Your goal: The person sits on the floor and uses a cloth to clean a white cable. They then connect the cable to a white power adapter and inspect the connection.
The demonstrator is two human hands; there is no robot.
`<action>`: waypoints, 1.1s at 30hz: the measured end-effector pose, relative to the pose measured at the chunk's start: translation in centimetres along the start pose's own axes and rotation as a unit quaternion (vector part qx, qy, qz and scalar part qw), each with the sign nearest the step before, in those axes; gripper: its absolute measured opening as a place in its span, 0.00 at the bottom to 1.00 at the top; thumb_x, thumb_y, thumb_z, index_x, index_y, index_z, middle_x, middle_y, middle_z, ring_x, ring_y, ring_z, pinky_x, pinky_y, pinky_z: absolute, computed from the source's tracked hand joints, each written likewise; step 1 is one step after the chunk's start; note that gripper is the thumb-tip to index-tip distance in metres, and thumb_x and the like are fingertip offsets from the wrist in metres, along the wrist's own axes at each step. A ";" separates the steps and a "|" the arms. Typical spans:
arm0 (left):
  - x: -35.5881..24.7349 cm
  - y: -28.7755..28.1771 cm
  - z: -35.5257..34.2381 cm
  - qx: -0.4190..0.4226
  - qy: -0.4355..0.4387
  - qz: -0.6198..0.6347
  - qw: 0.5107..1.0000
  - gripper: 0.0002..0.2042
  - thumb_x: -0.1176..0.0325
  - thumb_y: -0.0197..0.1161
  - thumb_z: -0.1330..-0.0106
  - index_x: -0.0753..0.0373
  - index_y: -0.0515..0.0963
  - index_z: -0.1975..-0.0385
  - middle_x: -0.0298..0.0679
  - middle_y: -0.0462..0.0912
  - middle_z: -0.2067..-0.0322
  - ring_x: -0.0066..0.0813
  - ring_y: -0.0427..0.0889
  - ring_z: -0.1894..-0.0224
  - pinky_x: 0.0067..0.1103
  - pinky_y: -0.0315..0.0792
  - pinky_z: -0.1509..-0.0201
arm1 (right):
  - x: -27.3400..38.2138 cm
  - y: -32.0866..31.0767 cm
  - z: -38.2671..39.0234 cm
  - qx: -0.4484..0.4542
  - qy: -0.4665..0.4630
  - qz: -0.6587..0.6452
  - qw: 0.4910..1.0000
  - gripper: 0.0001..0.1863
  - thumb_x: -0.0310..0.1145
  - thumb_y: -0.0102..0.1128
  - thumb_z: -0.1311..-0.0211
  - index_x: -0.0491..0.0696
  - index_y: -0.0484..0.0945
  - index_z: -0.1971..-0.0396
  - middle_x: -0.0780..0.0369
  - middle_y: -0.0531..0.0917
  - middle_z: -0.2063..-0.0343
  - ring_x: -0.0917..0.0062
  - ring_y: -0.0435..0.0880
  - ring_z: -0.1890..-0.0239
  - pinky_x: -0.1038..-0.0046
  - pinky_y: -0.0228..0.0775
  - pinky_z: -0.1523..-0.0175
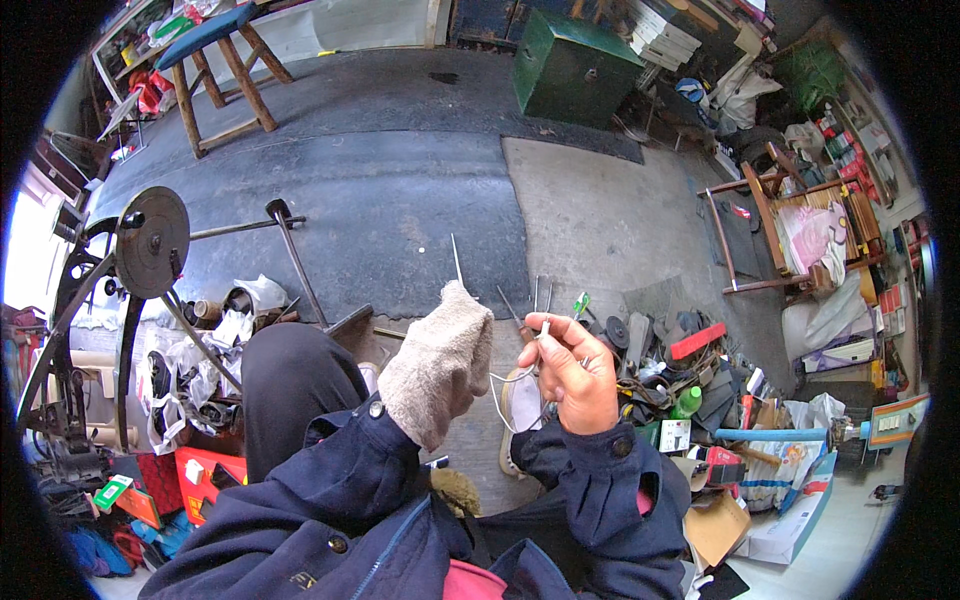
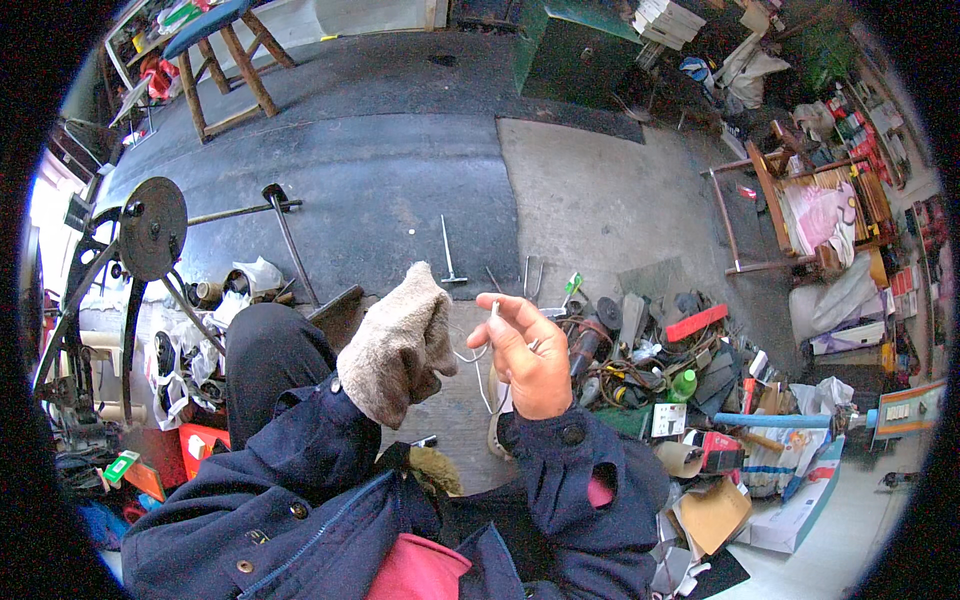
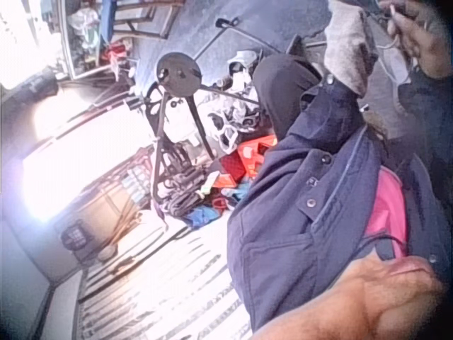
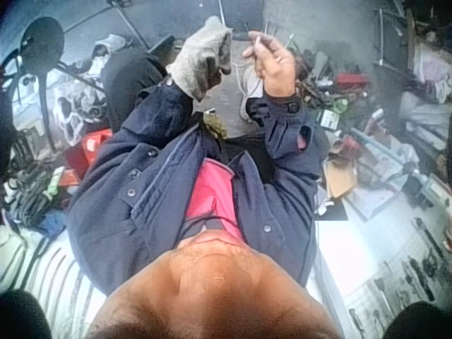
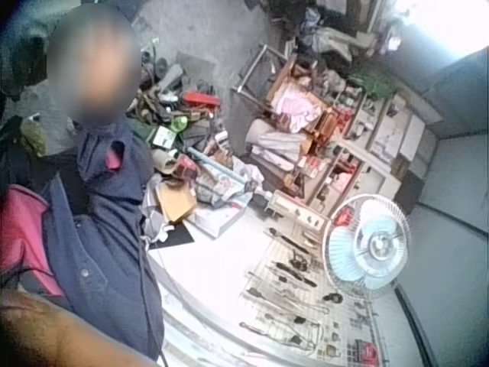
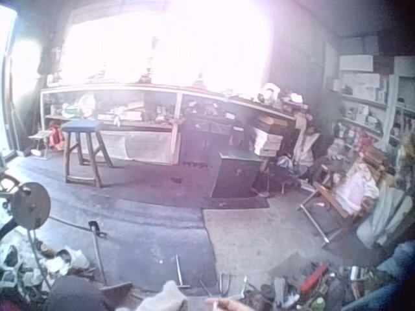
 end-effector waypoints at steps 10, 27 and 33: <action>-0.6 -1.8 -0.1 -0.063 0.016 -0.035 0.997 0.16 0.80 0.67 0.64 0.62 0.69 0.76 0.42 0.70 0.77 0.46 0.71 0.74 0.30 0.66 0.68 | 0.2 -2.0 -0.4 -0.070 0.005 -0.206 0.976 0.11 0.34 0.57 0.30 0.44 0.78 0.55 0.63 0.79 0.68 0.91 0.63 0.82 0.86 0.52 0.79; -1.7 8.2 4.3 0.115 0.202 -0.312 0.921 0.18 0.68 0.58 0.39 0.63 0.74 0.48 0.51 0.77 0.51 0.52 0.80 0.54 0.40 0.78 0.59 | -2.2 -0.1 -0.4 -0.059 0.013 -0.318 0.946 0.21 0.41 0.50 0.34 0.39 0.77 0.53 0.57 0.80 0.60 0.71 0.78 0.63 0.74 0.65 0.67; -1.4 7.0 3.3 0.176 0.162 -0.169 0.956 0.13 0.71 0.61 0.45 0.62 0.78 0.59 0.46 0.79 0.62 0.43 0.83 0.64 0.35 0.76 0.66 | -2.6 0.6 -0.1 -0.033 -0.010 -0.144 0.989 0.14 0.24 0.55 0.34 0.41 0.76 0.49 0.60 0.81 0.56 0.76 0.81 0.57 0.74 0.73 0.56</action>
Point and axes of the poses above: each hand's wrist, its own z-axis away from the middle knuckle, its own y-axis out of the palm, x = y × z, the point moved 5 cm from there along -z, towards the middle knuckle
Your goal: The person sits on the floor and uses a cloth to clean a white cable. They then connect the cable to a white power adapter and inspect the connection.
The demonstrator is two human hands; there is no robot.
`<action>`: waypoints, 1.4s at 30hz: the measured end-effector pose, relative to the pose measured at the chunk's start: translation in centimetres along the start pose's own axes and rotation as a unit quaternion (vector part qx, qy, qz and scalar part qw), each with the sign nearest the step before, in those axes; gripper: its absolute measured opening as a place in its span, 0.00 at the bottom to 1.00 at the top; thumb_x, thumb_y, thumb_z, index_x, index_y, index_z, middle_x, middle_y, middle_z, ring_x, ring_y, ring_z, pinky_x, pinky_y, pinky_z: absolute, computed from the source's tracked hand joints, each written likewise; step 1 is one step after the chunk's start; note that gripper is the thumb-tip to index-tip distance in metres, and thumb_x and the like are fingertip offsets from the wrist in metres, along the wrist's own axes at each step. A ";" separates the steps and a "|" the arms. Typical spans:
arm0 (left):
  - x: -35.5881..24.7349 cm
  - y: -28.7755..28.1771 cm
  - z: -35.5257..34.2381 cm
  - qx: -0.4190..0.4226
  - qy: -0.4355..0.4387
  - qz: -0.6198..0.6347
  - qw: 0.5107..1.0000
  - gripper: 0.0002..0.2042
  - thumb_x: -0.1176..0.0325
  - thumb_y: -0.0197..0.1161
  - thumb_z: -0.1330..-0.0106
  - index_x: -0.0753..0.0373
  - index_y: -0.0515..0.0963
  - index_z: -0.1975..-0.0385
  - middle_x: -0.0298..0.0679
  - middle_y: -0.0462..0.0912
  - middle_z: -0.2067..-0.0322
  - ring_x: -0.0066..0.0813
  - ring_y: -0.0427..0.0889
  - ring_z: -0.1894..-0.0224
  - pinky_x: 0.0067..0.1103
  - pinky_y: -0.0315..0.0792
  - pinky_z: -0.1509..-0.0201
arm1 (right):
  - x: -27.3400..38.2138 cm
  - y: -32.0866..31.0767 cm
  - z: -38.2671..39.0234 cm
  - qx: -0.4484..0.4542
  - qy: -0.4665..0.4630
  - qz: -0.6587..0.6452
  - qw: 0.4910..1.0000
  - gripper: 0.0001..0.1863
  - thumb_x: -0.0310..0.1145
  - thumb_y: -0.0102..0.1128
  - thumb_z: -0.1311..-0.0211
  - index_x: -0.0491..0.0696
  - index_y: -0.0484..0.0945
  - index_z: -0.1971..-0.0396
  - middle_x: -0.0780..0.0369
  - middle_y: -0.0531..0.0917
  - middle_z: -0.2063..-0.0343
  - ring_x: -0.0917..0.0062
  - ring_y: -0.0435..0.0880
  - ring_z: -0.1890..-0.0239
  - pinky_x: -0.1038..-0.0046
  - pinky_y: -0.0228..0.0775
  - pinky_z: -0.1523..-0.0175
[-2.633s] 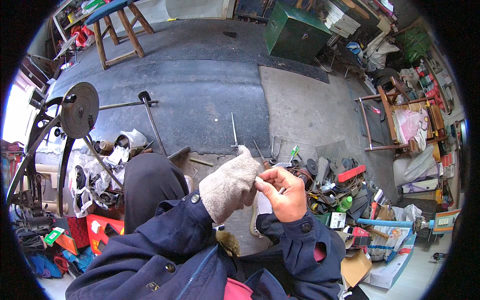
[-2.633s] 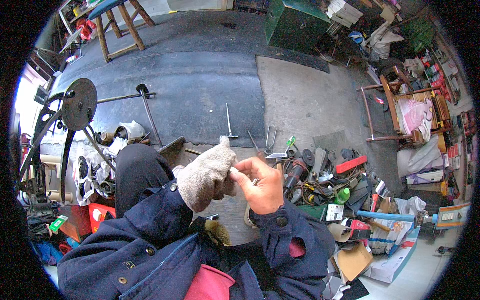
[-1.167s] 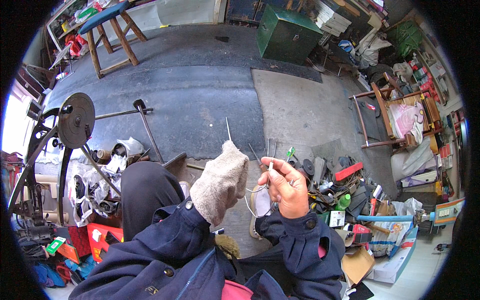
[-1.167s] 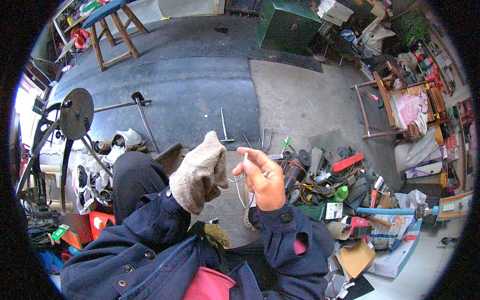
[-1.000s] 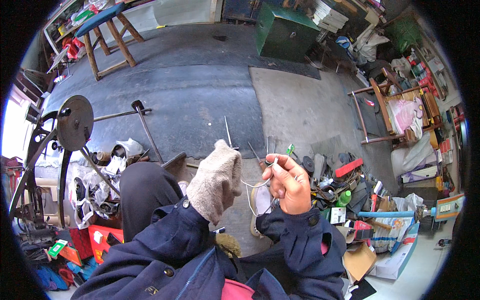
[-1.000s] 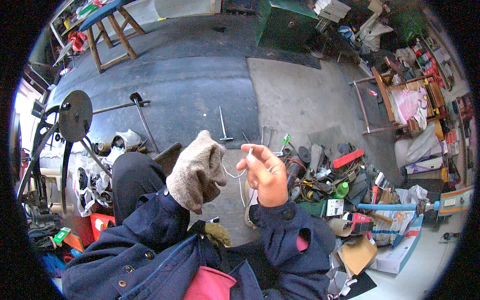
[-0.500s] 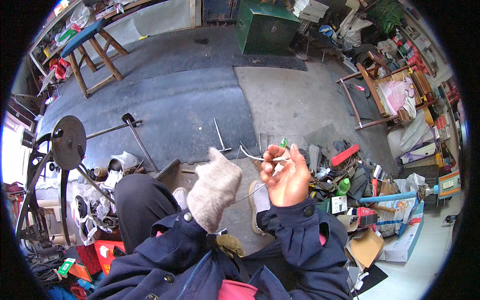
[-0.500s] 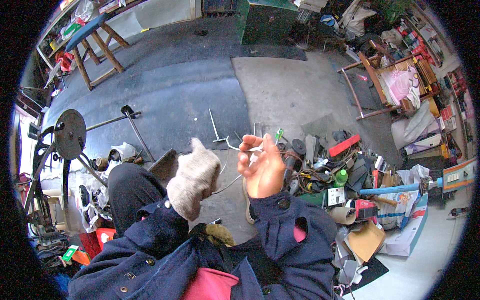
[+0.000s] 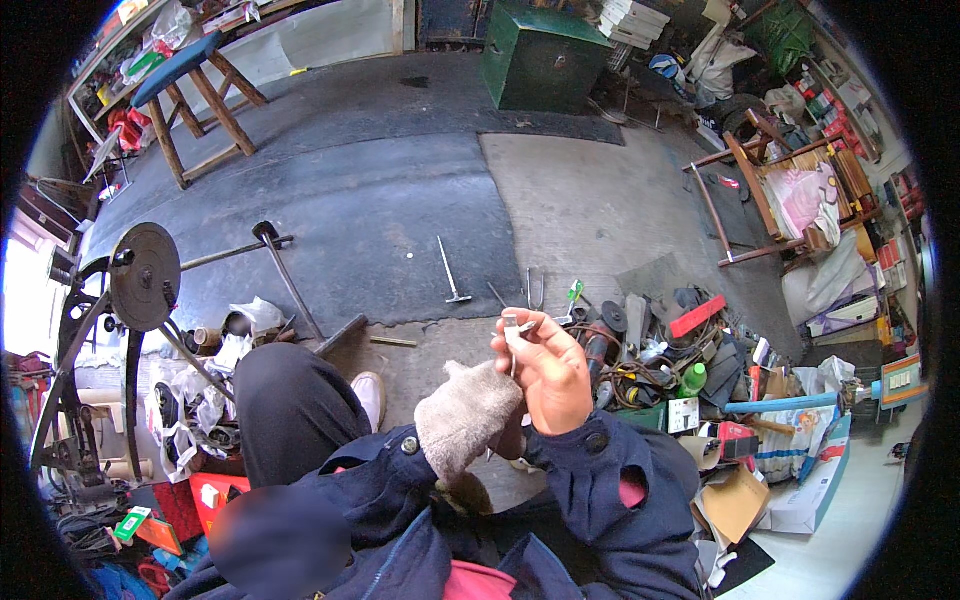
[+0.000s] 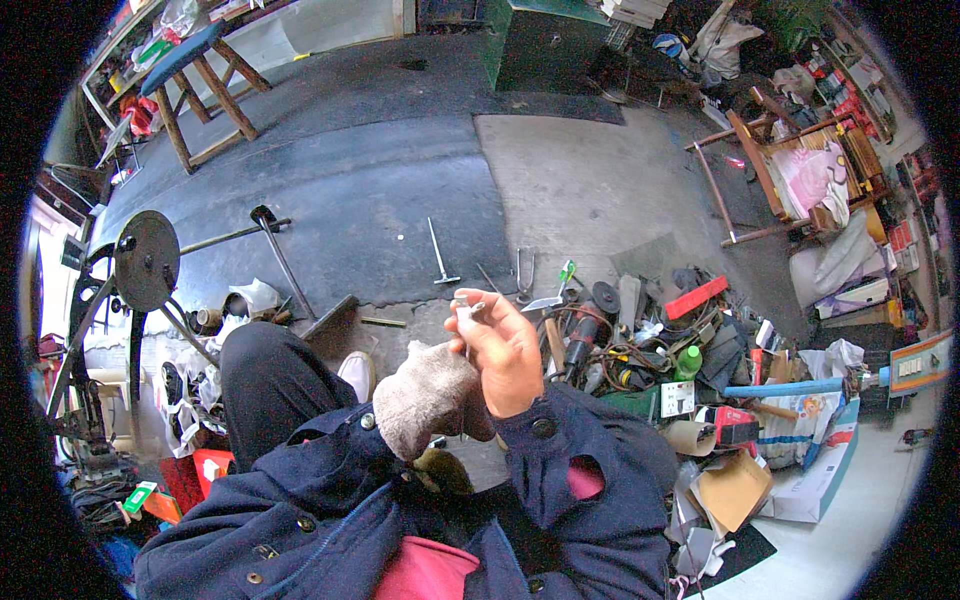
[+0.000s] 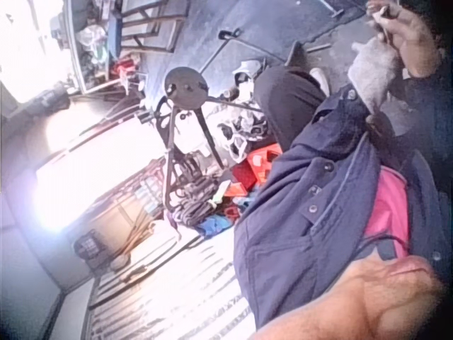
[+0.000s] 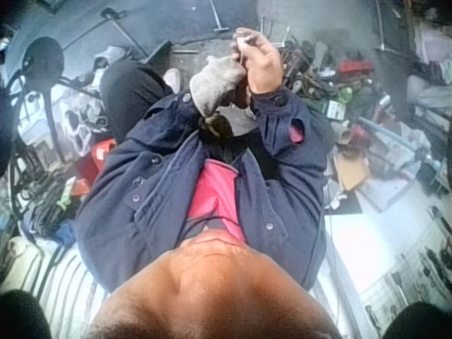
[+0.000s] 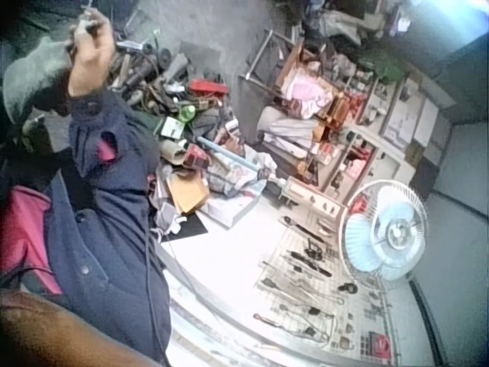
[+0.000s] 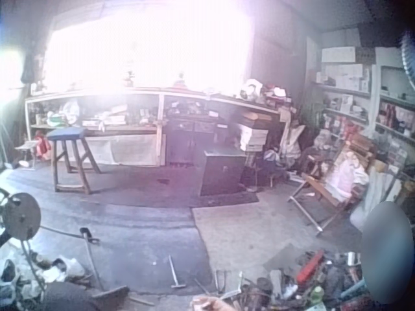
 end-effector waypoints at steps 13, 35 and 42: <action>0.5 -3.6 -0.2 -0.020 -0.174 0.061 0.983 0.05 0.72 0.65 0.47 0.65 0.80 0.72 0.48 0.81 0.69 0.44 0.84 0.68 0.34 0.75 0.70 | 1.5 0.2 0.1 -0.027 -0.065 0.184 0.980 0.09 0.29 0.61 0.31 0.40 0.81 0.56 0.64 0.83 0.70 0.84 0.81 0.71 0.81 0.74 0.63; 3.8 -6.9 2.5 -0.171 -0.302 0.403 0.847 0.20 0.68 0.68 0.45 0.65 0.75 0.52 0.46 0.81 0.70 0.47 0.82 0.69 0.34 0.76 0.65 | -3.1 2.7 0.4 0.034 0.064 0.147 0.986 0.09 0.29 0.61 0.30 0.39 0.82 0.58 0.61 0.86 0.69 0.81 0.83 0.73 0.75 0.80 0.65; 3.1 -7.4 1.9 -0.246 -0.180 0.028 0.952 0.15 0.67 0.60 0.32 0.62 0.72 0.48 0.39 0.80 0.69 0.32 0.79 0.72 0.27 0.76 0.68 | -2.6 3.0 0.9 0.051 0.031 0.194 0.979 0.09 0.27 0.58 0.29 0.39 0.81 0.54 0.62 0.87 0.67 0.82 0.85 0.68 0.78 0.79 0.62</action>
Point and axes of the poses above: each hand's wrist, its own z-axis away from the middle knuckle, its own y-axis out of the palm, x = y × z, the point moved 5 cm from there along -z, towards the middle knuckle
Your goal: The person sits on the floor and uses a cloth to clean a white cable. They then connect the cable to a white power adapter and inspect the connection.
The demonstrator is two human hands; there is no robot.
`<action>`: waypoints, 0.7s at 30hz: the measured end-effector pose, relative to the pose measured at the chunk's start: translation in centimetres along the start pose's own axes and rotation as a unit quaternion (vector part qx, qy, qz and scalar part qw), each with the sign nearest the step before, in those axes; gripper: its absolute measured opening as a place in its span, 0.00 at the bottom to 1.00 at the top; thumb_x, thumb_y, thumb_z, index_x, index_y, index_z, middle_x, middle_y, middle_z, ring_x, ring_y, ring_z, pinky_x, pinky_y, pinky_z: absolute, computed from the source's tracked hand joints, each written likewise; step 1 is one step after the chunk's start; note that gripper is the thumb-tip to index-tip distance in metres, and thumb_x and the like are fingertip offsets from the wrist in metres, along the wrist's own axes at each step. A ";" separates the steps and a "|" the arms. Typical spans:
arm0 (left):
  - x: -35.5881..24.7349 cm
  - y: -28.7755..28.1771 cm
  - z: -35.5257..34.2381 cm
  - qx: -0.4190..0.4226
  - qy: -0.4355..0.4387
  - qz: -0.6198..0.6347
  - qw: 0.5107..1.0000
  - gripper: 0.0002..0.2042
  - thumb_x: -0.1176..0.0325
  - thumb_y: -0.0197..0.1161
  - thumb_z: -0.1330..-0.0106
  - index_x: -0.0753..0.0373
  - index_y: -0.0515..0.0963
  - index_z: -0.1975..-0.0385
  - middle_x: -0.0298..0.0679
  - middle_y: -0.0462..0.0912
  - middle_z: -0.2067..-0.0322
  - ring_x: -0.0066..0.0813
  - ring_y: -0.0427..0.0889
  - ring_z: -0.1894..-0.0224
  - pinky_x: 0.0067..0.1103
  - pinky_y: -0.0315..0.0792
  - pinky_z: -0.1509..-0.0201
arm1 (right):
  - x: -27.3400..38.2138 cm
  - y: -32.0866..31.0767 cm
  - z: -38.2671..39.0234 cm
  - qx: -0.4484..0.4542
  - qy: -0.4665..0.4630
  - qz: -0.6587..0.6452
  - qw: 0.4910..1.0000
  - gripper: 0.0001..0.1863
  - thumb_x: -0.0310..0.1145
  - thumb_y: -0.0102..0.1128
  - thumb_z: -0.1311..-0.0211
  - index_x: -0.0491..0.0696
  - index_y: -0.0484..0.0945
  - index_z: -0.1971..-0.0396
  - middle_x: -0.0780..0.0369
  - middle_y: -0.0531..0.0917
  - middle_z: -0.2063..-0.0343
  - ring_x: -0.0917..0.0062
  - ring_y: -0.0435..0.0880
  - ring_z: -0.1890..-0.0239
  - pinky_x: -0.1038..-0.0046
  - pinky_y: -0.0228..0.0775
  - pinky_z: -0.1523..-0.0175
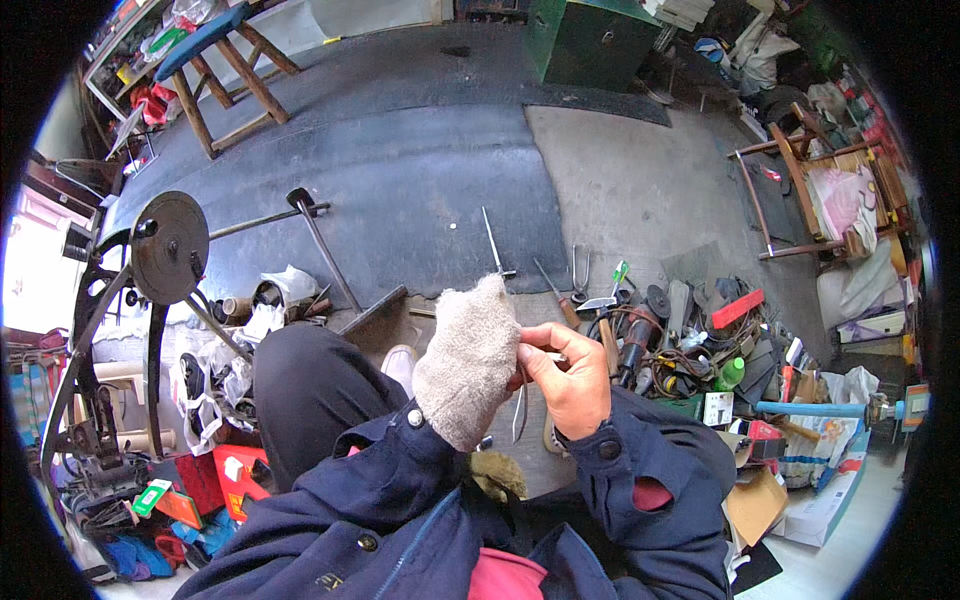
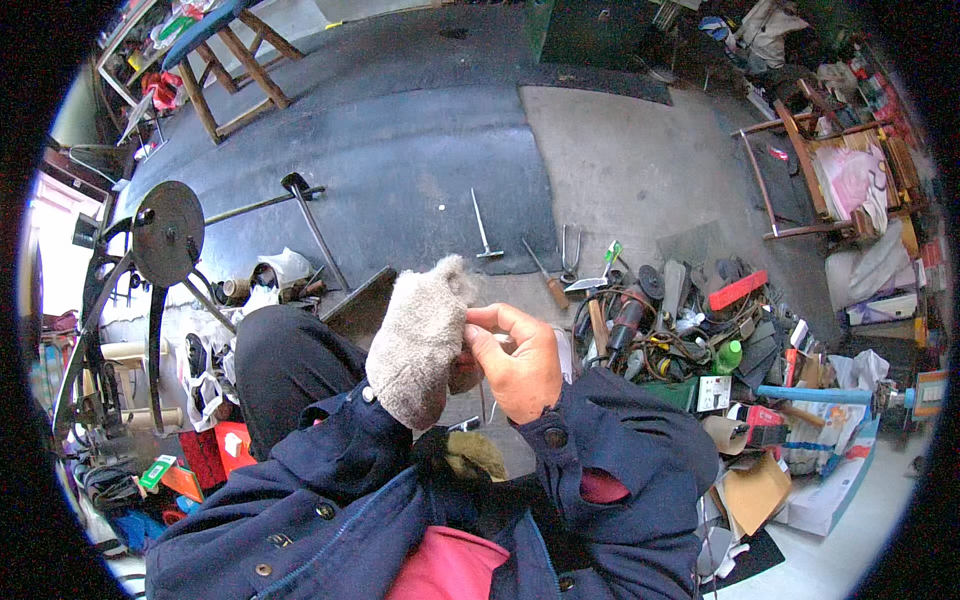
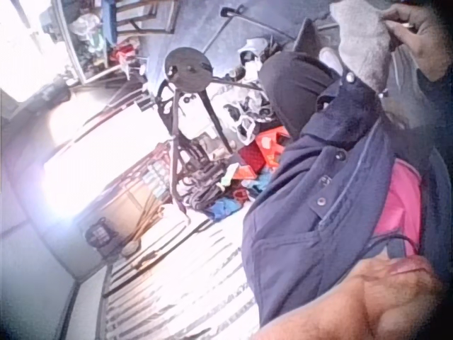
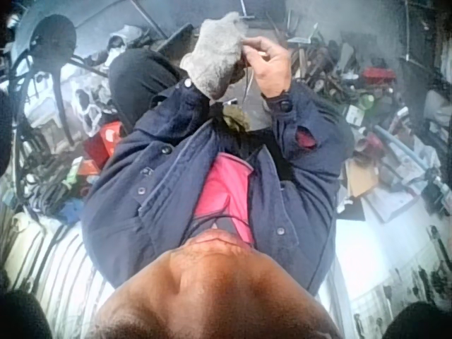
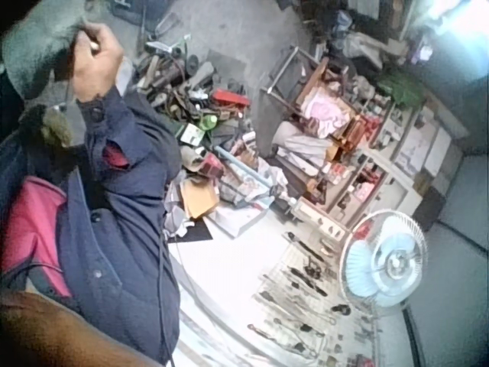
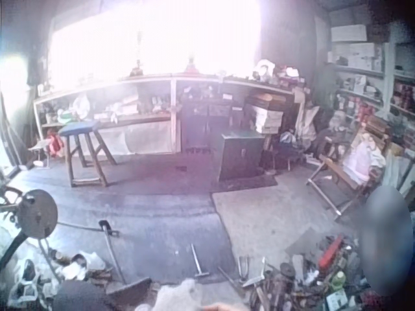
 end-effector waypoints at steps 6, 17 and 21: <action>2.2 2.5 3.0 0.039 -0.335 0.564 0.753 0.06 0.65 0.58 0.26 0.60 0.73 0.59 0.31 0.76 0.75 0.17 0.77 0.77 0.16 0.71 0.77 | 0.0 0.3 0.2 -0.018 0.014 -0.031 0.999 0.09 0.25 0.58 0.30 0.38 0.80 0.55 0.59 0.86 0.67 0.79 0.85 0.70 0.74 0.81 0.63; 0.3 1.4 0.9 0.020 0.117 -0.175 0.977 0.28 0.69 0.65 0.46 0.82 0.68 0.48 0.58 0.77 0.64 0.46 0.81 0.60 0.32 0.77 0.56 | -0.2 0.3 0.2 -0.018 -0.018 0.038 0.999 0.06 0.23 0.58 0.30 0.38 0.80 0.57 0.62 0.86 0.67 0.80 0.85 0.70 0.76 0.79 0.62; 3.2 2.2 1.7 0.106 -0.186 0.156 0.964 0.20 0.68 0.64 0.44 0.72 0.72 0.53 0.55 0.78 0.64 0.47 0.82 0.60 0.34 0.78 0.59 | -0.3 0.6 0.1 -0.009 0.012 -0.006 1.000 0.08 0.25 0.60 0.31 0.39 0.80 0.56 0.60 0.87 0.67 0.79 0.86 0.69 0.76 0.80 0.62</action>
Point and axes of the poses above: each hand's wrist, its own z-axis away from the middle knuckle, its own y-axis out of the palm, x = y × z, the point moved 5 cm from there along -z, towards the middle knuckle
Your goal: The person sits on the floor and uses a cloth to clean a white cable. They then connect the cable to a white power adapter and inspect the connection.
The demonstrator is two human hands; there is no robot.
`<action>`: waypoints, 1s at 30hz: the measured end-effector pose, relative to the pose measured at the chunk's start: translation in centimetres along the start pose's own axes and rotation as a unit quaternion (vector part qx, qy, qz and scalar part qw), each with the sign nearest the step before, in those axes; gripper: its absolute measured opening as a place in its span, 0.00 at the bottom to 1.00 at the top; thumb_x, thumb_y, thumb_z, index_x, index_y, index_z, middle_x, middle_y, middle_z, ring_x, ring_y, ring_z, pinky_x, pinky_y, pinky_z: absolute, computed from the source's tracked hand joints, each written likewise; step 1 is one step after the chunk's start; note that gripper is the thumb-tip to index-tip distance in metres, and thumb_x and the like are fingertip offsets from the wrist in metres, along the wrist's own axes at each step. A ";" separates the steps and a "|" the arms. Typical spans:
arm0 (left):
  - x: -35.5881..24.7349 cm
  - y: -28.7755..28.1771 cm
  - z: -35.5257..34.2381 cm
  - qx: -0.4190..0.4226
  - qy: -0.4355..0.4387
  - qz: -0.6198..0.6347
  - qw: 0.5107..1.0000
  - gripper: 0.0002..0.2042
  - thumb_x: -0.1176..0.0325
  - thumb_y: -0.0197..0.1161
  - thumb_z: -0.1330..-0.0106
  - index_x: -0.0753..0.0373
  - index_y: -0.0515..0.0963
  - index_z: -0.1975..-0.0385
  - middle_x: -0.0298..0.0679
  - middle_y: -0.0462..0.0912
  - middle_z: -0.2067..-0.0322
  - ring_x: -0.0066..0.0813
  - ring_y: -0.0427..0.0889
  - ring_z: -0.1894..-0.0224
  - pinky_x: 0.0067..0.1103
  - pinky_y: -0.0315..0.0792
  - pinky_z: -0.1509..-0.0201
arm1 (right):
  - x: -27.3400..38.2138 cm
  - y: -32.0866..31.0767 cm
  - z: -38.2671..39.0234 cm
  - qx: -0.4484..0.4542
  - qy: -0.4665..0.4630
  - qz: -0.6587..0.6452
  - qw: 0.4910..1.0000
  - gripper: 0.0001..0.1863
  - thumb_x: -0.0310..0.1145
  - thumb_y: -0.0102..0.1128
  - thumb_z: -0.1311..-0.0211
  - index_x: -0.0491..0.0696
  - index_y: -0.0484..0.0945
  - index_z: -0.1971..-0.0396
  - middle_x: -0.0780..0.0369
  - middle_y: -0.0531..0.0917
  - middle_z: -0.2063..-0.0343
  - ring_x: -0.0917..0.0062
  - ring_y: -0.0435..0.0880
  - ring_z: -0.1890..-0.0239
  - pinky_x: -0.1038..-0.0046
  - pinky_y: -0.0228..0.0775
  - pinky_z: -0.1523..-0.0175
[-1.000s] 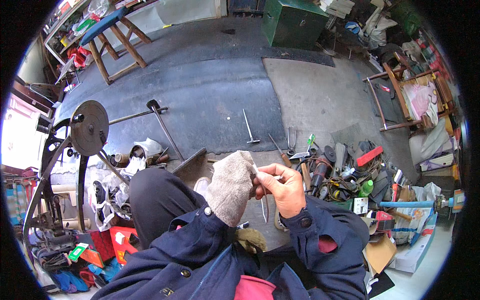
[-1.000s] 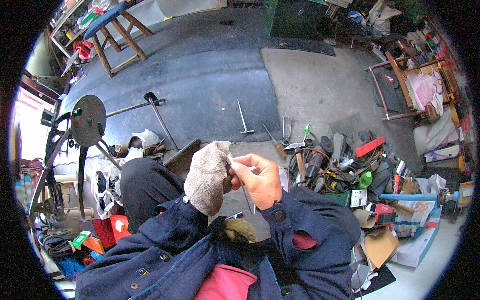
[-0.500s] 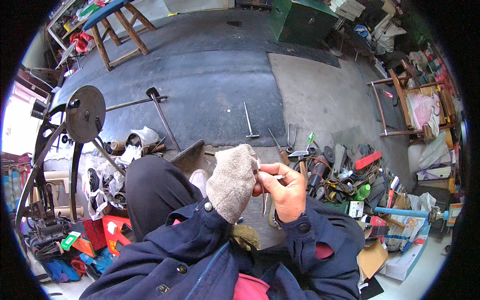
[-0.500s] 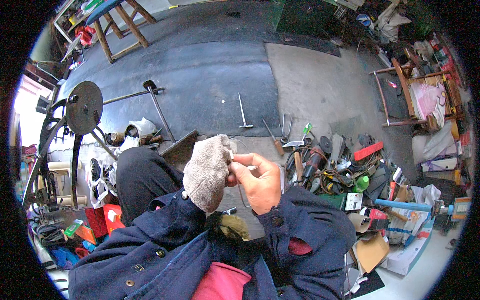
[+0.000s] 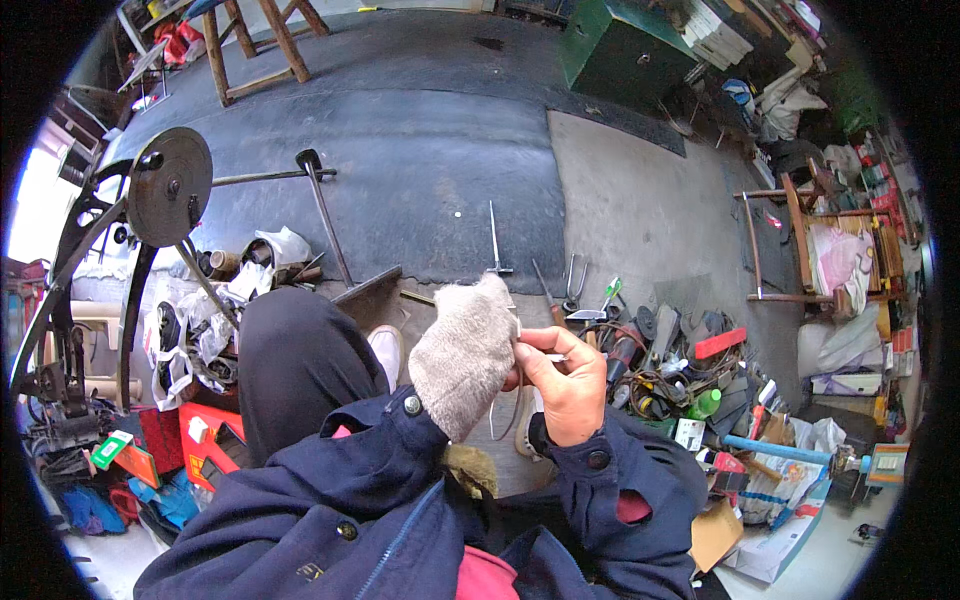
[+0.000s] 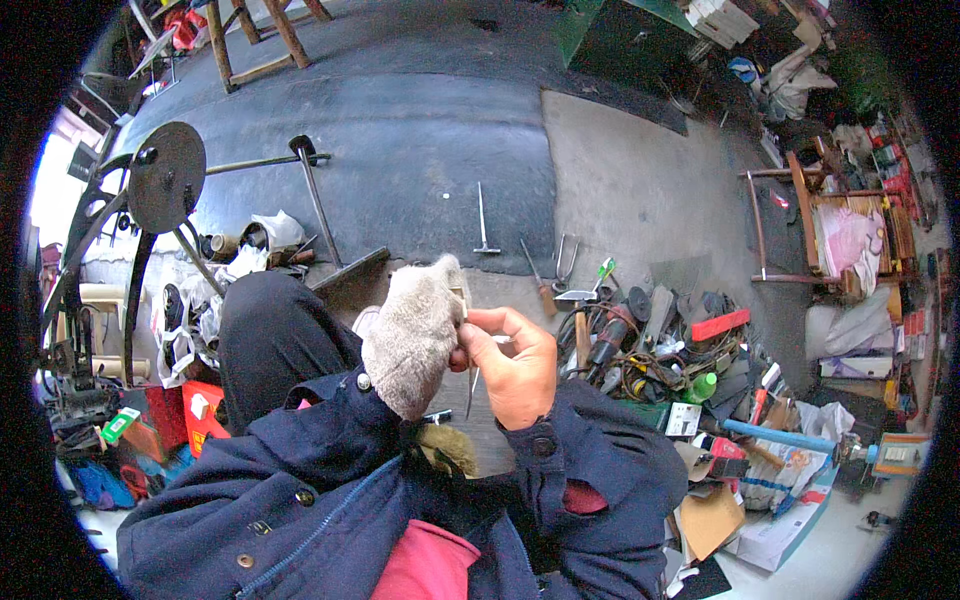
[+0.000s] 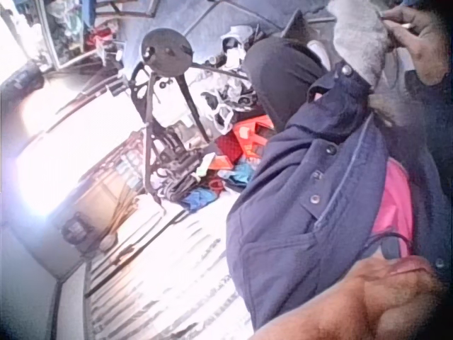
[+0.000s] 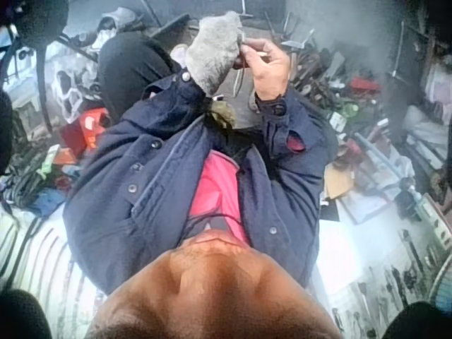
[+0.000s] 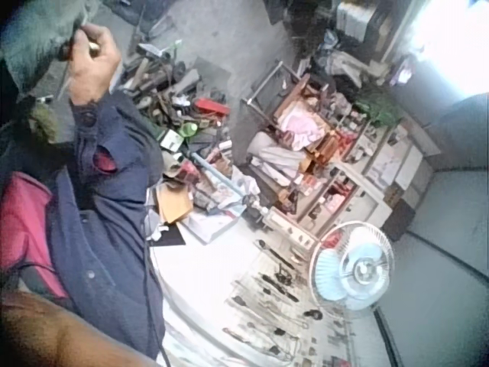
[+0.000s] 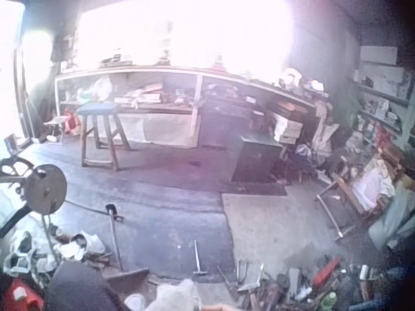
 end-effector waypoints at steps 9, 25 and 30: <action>-0.3 0.1 -0.5 -0.100 0.081 -0.019 0.991 0.11 0.68 0.61 0.32 0.61 0.75 0.52 0.44 0.78 0.62 0.27 0.80 0.70 0.24 0.76 0.73 | 0.0 -0.1 -0.3 -0.040 -0.007 0.013 0.999 0.08 0.25 0.61 0.31 0.40 0.81 0.56 0.63 0.87 0.67 0.82 0.85 0.69 0.81 0.76 0.62; 1.0 1.1 0.3 0.039 -0.043 0.304 0.951 0.13 0.68 0.54 0.27 0.62 0.72 0.45 0.37 0.77 0.59 0.24 0.80 0.63 0.20 0.79 0.66 | -0.3 0.0 -0.4 -0.023 0.007 -0.018 1.000 0.09 0.27 0.63 0.32 0.39 0.81 0.56 0.61 0.87 0.65 0.80 0.86 0.67 0.76 0.80 0.61; 1.1 0.6 -0.1 -0.011 -0.001 0.108 0.994 0.14 0.67 0.57 0.27 0.63 0.73 0.45 0.38 0.79 0.62 0.24 0.81 0.67 0.21 0.79 0.67 | -0.4 0.4 0.0 -0.016 -0.008 0.024 1.000 0.09 0.26 0.63 0.32 0.40 0.81 0.55 0.61 0.87 0.65 0.79 0.86 0.68 0.76 0.81 0.61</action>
Point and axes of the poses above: each hand's wrist, its own z-axis away from the middle knuckle, its own y-axis out of the palm, x = y × z, the point moved 5 cm from there along -z, towards the middle knuckle
